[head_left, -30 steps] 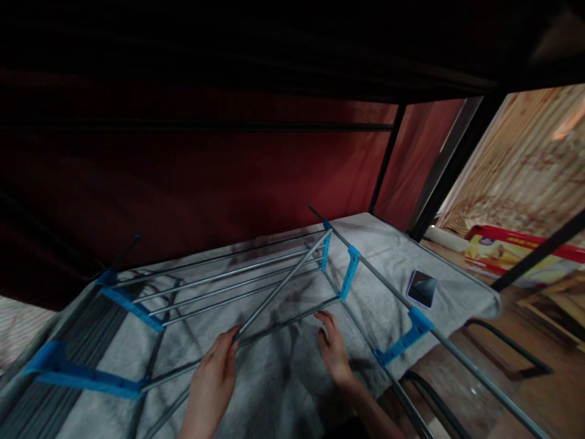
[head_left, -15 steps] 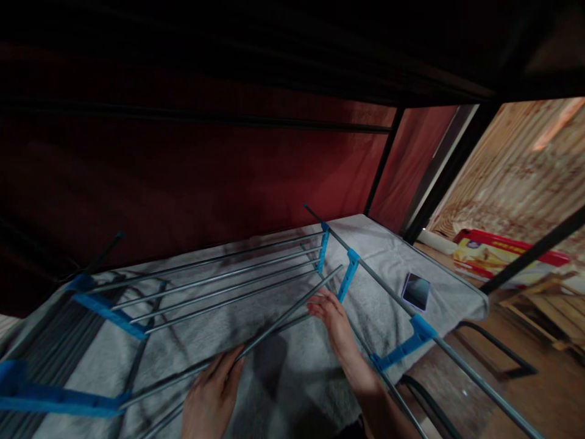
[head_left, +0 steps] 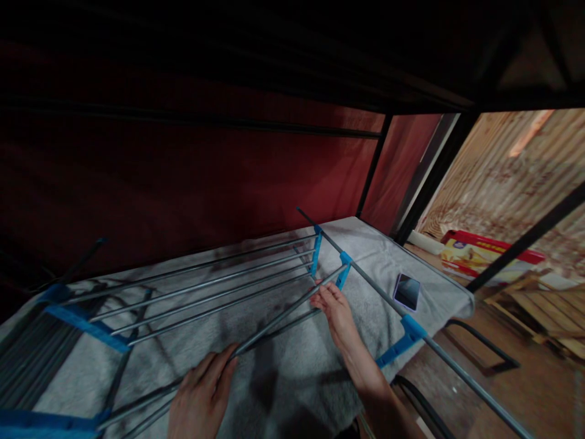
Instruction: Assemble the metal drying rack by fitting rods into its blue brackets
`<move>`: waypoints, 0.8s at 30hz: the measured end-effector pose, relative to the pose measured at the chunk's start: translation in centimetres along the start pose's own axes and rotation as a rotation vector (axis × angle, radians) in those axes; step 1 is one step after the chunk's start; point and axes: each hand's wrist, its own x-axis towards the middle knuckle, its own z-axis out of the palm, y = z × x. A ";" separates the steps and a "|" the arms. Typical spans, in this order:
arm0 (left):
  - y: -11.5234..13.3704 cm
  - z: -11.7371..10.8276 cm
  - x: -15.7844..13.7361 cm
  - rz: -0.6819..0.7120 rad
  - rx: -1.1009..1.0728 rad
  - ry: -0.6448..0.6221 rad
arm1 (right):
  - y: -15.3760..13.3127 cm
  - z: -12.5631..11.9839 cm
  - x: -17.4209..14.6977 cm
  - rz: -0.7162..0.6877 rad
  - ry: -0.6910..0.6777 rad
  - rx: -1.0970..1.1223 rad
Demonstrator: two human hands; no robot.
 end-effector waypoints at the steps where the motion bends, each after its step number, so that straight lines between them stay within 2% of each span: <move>1: -0.1 0.0 0.1 0.004 0.005 0.001 | -0.1 0.0 0.0 0.000 -0.007 -0.004; 19: -0.8 -1.5 2.7 0.231 0.237 0.109 | -1.0 0.9 0.6 0.038 -0.031 0.016; 22: -0.9 -1.6 3.1 0.229 0.257 0.111 | -0.8 0.6 0.6 0.043 -0.036 -0.056; 24: -0.7 -1.8 3.4 0.222 0.259 0.110 | -0.4 -0.3 0.6 -0.007 0.004 -0.164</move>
